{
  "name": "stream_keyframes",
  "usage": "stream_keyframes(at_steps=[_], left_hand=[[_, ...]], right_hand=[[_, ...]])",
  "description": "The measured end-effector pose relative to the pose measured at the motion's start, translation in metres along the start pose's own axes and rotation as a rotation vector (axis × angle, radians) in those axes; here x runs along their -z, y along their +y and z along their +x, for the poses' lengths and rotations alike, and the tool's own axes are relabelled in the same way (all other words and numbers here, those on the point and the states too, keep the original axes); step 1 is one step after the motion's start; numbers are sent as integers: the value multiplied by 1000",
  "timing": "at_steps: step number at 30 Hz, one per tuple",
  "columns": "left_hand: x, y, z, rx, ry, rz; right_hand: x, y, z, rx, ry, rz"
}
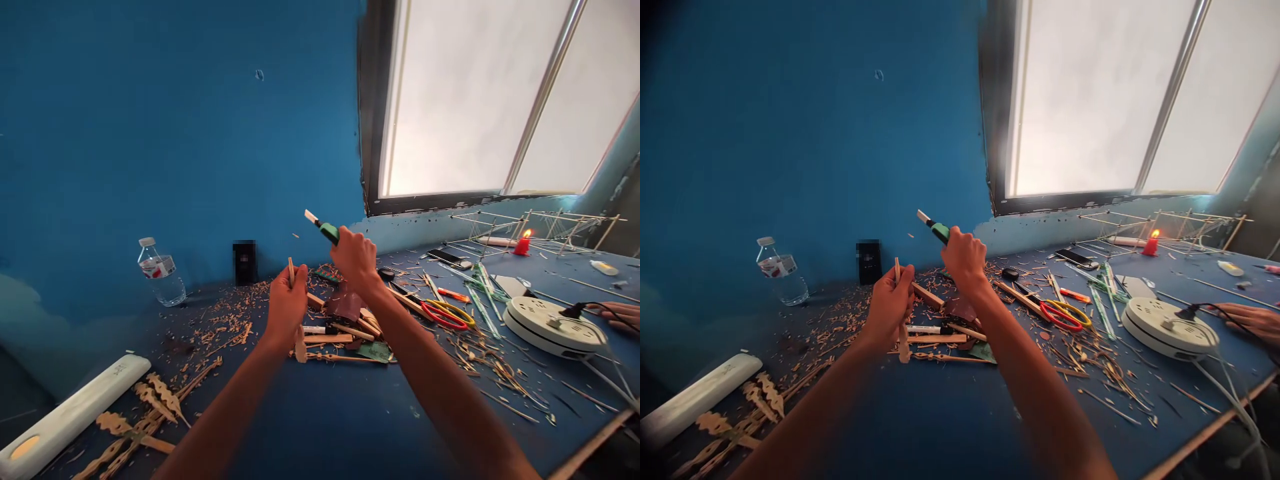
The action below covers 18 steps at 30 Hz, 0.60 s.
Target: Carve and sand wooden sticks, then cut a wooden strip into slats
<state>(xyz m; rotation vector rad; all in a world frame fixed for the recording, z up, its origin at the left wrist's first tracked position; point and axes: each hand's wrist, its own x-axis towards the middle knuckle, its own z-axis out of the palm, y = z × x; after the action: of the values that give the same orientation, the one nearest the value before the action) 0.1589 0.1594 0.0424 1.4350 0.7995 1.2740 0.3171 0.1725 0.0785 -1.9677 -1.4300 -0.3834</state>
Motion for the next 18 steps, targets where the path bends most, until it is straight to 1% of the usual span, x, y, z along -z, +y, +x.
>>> stream_keyframes(at_steps=[1, 3, 6, 9, 11, 14, 18], left_hand=[[-1, 6, -4, 5, -50, -29], [-2, 25, -14, 1, -158, -103], [0, 55, -31, -48, -300, -190], [3, 74, -45, -84, -383, -201], [6, 78, -51, -87, -381, -193], [9, 79, -59, -74, -354, -161], [9, 77, -68, -129, -284, -25]], right_hand=[[6, 6, 5, 3, 21, 38], [21, 16, 5, 60, 58, 130], [45, 24, -14, 222, 93, 274], [65, 26, -36, 368, 114, 368], [74, 26, -46, 446, 121, 388], [81, 24, -53, 536, 126, 371], [82, 20, -56, 581, 137, 321]])
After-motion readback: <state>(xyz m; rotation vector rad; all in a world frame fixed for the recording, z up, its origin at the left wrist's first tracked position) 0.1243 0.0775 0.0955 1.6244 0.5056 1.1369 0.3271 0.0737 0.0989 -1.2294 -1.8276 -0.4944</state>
